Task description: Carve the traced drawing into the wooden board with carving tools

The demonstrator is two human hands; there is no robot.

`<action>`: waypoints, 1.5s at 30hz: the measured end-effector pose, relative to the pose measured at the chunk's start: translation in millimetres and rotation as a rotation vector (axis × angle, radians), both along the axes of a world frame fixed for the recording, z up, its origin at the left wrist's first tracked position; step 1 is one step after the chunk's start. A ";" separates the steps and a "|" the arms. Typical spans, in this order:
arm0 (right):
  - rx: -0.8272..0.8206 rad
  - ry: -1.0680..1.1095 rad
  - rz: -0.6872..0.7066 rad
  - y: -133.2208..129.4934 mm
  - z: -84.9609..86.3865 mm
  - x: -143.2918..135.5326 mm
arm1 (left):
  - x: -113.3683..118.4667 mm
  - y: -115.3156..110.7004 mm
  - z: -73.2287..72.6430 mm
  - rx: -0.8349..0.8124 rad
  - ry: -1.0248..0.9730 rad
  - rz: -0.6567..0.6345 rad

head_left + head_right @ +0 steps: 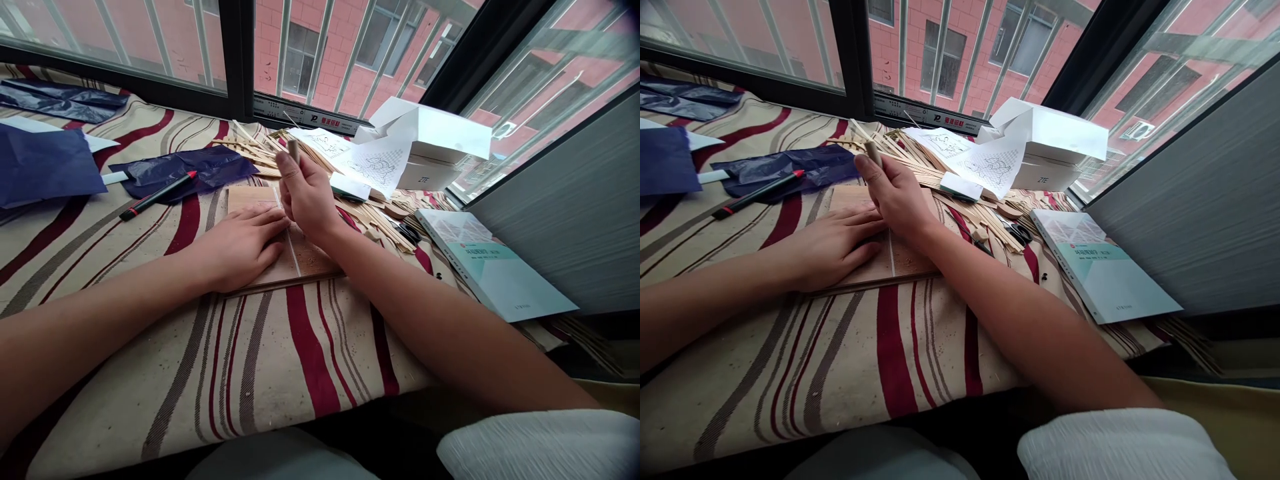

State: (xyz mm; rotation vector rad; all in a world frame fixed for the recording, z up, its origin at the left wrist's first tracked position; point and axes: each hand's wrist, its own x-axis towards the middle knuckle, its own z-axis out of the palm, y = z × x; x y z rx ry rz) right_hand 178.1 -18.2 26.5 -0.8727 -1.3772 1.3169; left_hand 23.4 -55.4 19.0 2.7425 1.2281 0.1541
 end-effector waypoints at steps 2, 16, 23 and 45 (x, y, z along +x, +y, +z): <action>0.002 0.009 0.074 -3.5 5.6 3.7 | 0.3 0.6 -0.2 0.012 -0.028 -0.032; 0.125 0.075 -0.143 -1.3 -2.8 0.4 | 2.1 2.1 -1.8 0.018 -0.013 -0.012; 0.013 0.129 -0.222 4.4 -0.4 1.4 | 2.5 1.8 -0.9 0.014 0.018 -0.003; 0.097 0.123 0.032 -4.9 6.7 11.2 | -2.4 2.8 -2.5 -0.027 -0.022 -0.020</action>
